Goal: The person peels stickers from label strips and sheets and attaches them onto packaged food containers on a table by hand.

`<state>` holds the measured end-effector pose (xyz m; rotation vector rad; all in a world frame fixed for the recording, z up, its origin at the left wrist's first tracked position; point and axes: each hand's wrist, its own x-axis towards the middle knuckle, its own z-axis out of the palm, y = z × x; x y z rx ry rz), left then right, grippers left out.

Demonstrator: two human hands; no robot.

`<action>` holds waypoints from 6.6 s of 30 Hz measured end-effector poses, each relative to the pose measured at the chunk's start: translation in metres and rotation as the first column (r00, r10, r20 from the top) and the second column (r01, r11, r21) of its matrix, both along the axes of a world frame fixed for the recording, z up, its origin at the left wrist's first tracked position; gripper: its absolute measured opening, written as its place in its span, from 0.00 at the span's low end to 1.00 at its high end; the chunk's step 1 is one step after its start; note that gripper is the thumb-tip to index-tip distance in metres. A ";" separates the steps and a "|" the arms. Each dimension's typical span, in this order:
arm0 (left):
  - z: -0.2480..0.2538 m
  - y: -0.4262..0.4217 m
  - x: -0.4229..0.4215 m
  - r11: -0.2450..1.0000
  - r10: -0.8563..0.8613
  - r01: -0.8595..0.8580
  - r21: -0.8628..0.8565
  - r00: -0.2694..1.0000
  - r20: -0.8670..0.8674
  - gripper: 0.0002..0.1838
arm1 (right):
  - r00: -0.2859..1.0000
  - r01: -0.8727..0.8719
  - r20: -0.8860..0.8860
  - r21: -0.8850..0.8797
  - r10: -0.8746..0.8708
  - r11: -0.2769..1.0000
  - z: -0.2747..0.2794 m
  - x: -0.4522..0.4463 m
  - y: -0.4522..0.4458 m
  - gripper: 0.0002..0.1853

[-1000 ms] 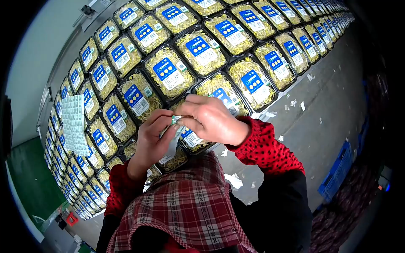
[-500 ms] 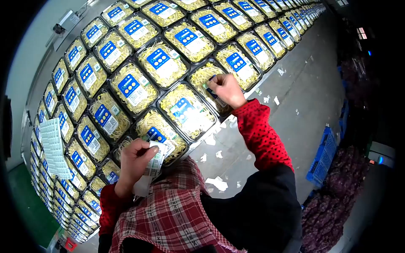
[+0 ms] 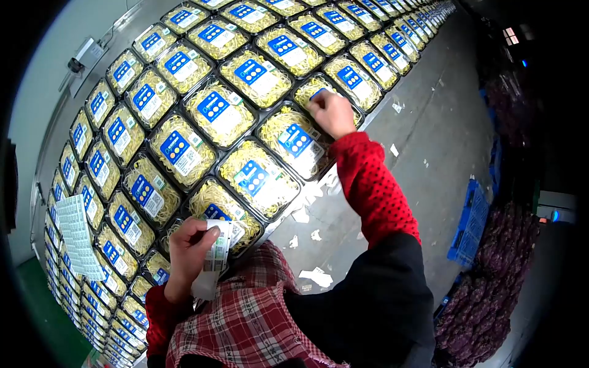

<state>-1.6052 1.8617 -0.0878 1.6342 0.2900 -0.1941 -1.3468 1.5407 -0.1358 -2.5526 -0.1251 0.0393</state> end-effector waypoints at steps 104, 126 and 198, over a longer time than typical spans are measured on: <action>0.009 -0.294 0.304 0.995 0.067 -0.076 -0.065 0.989 -0.129 0.06 | 0.953 -0.077 -0.162 0.692 0.258 0.718 0.052 0.231 -0.234 0.03; 0.013 -0.308 0.329 0.969 0.113 -0.155 -0.191 0.970 -0.214 0.03 | 0.983 -0.137 -0.081 0.265 0.163 0.954 -0.017 0.401 -0.365 0.06; -0.072 -0.377 0.405 0.823 -0.497 0.244 0.512 0.747 0.442 0.03 | 0.997 0.066 0.048 0.012 -0.066 0.998 -0.008 0.464 -0.443 0.12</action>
